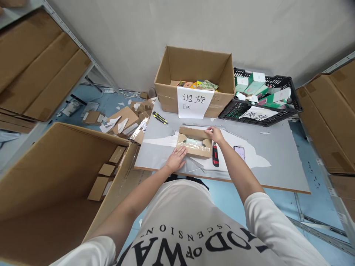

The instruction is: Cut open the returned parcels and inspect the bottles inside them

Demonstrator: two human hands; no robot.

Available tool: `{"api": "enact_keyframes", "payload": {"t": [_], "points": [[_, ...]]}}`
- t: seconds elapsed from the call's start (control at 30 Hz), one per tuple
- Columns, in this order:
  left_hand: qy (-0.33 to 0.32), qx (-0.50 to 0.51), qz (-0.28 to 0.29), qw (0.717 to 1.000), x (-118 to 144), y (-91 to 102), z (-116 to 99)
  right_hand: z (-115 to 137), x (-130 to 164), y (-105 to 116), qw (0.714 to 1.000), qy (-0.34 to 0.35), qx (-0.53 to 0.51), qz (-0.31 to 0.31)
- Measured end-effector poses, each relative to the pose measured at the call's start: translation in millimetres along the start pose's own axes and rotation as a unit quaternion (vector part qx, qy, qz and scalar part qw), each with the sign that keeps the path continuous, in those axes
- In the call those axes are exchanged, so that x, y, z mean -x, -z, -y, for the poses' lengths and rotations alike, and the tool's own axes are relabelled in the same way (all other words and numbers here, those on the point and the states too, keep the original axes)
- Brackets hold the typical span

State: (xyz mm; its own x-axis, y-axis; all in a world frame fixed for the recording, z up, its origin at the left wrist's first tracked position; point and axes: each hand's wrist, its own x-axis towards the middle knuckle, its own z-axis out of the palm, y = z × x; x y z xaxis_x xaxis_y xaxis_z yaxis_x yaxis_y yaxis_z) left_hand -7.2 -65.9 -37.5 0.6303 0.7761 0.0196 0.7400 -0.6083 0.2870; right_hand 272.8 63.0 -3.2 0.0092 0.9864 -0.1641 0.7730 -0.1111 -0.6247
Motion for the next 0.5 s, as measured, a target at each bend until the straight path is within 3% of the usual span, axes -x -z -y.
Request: {"api": "enact_keyframes", "payload": {"t": [0.13,0.23,0.43,0.5], "points": [[-0.004,0.006,0.01,1.0,3.8,-1.1,-0.9,-4.8,-9.6,-22.6,0.992,-0.124,0.006,-0.036],[0.005,0.003,0.014,1.0,3.8,-0.3,-1.7,-3.5,-9.4,-36.7,0.986,-0.146,0.02,-0.077],[-0.004,-0.004,0.008,1.0,1.3,10.9,1.4,19.4,17.8,-27.6,0.973,0.025,0.108,-0.202],[-0.011,0.011,0.001,1.0,0.0,16.2,6.5,28.1,36.0,-19.0,0.963,0.118,0.155,-0.188]]}}
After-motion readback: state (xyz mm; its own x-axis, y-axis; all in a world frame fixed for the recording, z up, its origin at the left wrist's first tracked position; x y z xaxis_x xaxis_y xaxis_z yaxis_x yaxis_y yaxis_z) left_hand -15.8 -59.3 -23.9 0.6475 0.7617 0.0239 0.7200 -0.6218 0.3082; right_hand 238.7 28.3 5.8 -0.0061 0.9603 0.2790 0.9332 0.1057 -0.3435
